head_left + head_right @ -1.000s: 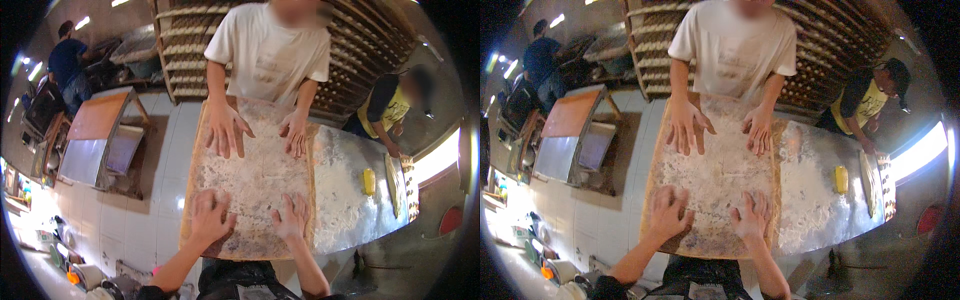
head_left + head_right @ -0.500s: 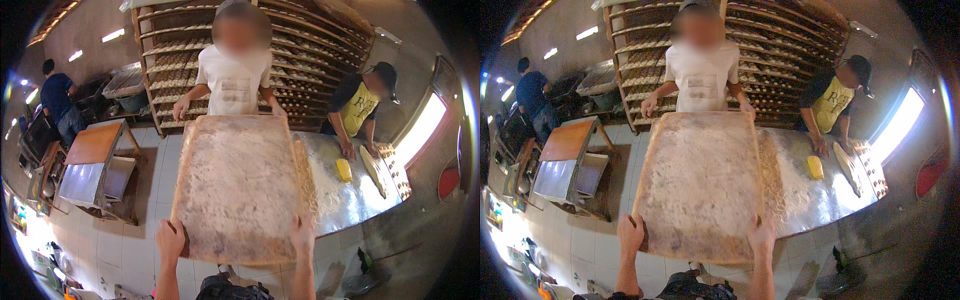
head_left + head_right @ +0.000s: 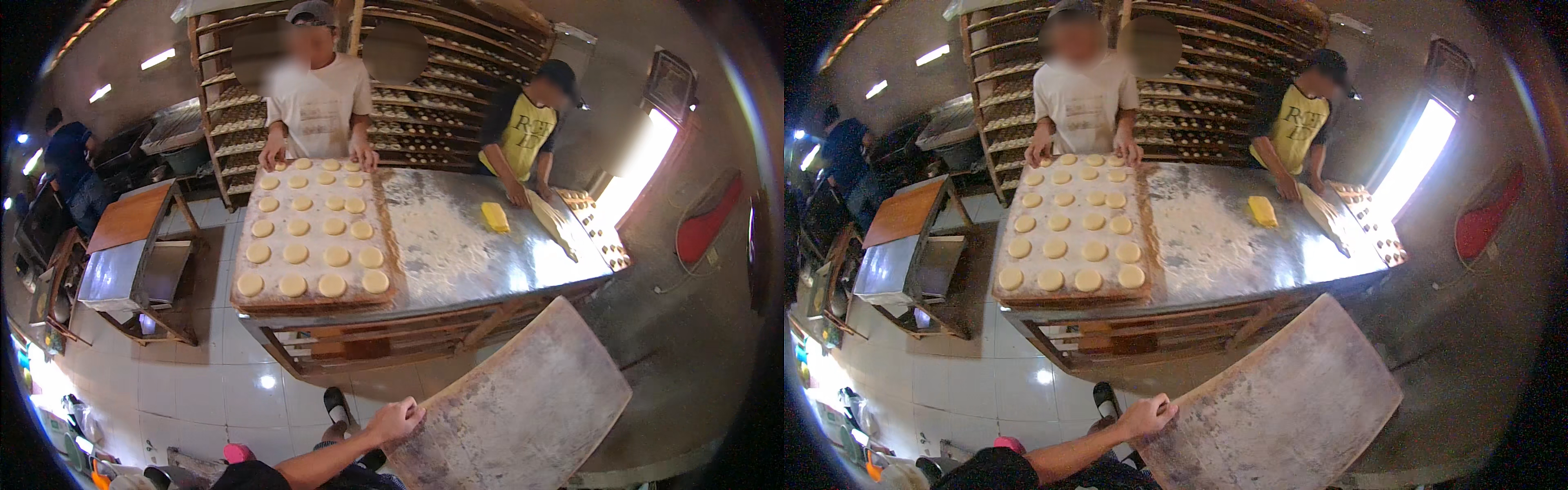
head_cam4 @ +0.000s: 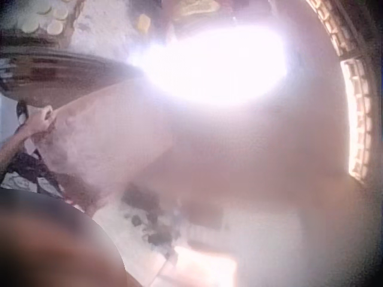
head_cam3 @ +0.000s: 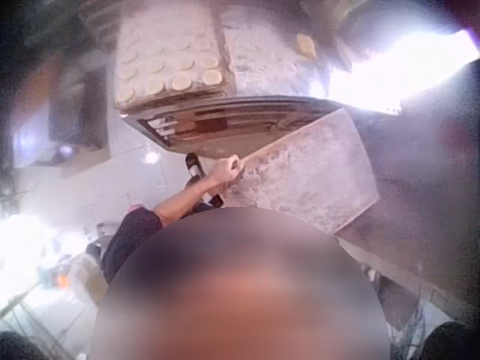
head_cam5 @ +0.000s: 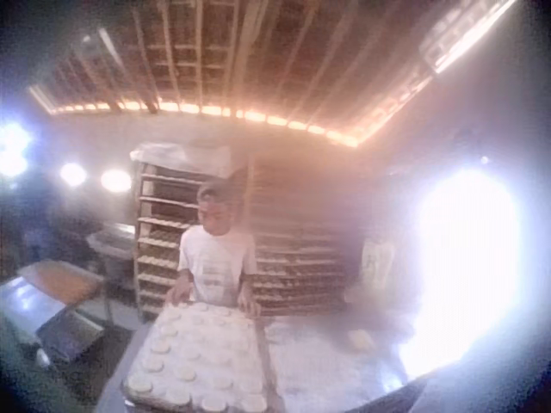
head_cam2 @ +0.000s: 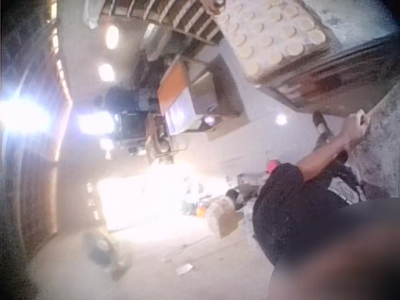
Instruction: The person shapes small dough pieces into rings by hand and places them on a wooden board. A coworker also shapes dough and moves trays of shaped dough to a rack in the background.
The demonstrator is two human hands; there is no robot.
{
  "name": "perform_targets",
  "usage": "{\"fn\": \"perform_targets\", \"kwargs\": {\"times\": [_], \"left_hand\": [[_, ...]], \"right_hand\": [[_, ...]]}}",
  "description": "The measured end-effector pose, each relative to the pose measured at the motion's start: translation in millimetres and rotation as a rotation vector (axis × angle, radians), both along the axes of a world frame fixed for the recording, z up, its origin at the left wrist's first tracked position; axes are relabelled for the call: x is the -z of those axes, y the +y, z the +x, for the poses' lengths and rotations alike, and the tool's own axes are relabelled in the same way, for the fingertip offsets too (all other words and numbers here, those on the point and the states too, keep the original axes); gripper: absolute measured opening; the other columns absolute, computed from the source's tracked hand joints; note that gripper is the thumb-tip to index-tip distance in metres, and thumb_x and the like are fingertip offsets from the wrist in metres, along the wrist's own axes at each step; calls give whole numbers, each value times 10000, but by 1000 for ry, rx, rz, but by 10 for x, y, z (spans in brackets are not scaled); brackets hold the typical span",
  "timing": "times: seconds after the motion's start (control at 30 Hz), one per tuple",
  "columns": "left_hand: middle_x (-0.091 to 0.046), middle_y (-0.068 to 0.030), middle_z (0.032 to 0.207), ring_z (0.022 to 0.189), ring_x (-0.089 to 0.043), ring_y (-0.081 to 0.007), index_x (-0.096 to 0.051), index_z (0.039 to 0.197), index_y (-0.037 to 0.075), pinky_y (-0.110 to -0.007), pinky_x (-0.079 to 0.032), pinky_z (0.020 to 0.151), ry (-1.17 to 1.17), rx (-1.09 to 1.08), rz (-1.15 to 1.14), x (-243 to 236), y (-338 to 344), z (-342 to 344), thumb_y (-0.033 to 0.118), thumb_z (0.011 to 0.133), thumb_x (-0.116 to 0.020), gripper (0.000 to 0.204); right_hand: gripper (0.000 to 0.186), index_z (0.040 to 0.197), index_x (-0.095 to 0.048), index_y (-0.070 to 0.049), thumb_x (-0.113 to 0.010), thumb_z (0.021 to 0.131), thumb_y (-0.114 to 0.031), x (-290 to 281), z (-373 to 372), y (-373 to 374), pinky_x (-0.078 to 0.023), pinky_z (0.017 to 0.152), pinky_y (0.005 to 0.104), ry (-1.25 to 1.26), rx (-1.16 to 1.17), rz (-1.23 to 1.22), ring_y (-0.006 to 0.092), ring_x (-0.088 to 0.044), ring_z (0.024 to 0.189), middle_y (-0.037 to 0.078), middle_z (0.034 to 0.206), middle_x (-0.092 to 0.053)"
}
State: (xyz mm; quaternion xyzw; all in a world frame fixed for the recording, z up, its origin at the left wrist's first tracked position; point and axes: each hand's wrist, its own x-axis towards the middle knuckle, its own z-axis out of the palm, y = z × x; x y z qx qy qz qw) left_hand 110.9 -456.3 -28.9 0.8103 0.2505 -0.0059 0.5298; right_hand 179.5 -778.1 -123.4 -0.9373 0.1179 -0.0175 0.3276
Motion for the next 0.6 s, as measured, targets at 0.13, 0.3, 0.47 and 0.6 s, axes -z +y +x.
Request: {"fn": "perform_targets", "kwargs": {"times": [0.13, 0.3, 0.47, 0.6], "left_hand": [[-722, -189, 908, 884, -687, -407, -693, 993, 105, -486, -534, 768, 89, -94, 65, 475, -140, 6, 527, 926, -590, 439], [-718, -225, 982, 983, -675, -428, -696, 1025, 92, -500, -529, 842, 225, -226, 140, 977, 106, -451, 508, 934, -564, 445], [-707, -235, 1055, 1034, -661, -424, -674, 1062, 71, -490, -522, 867, 337, -571, 174, 1406, 319, -1073, 429, 925, -575, 396], [-701, -233, 1025, 1003, -665, -408, -631, 1126, 43, -466, -516, 859, 298, -821, 63, 1777, 602, -1409, 349, 897, -610, 382]], "right_hand": [[310, 1167, -553, 10, -579, 954, -214, 471, -247, -595, -528, 818, 399, 135, 78, -38, 315, -671, 915, 162, 922, -639], [314, 1166, -558, 9, -575, 946, -213, 991, -441, -990, -533, 808, 402, 235, 100, -36, 316, -673, 901, 157, 901, -644], [318, 1165, -563, 8, -570, 937, -213, 1380, -401, -598, -538, 799, 405, 297, -33, 10, 317, -676, 886, 151, 880, -648], [322, 1165, -567, 8, -567, 931, -213, 1335, 66, 118, -542, 791, 408, 232, -260, 148, 318, -678, 874, 147, 863, -652]]}}
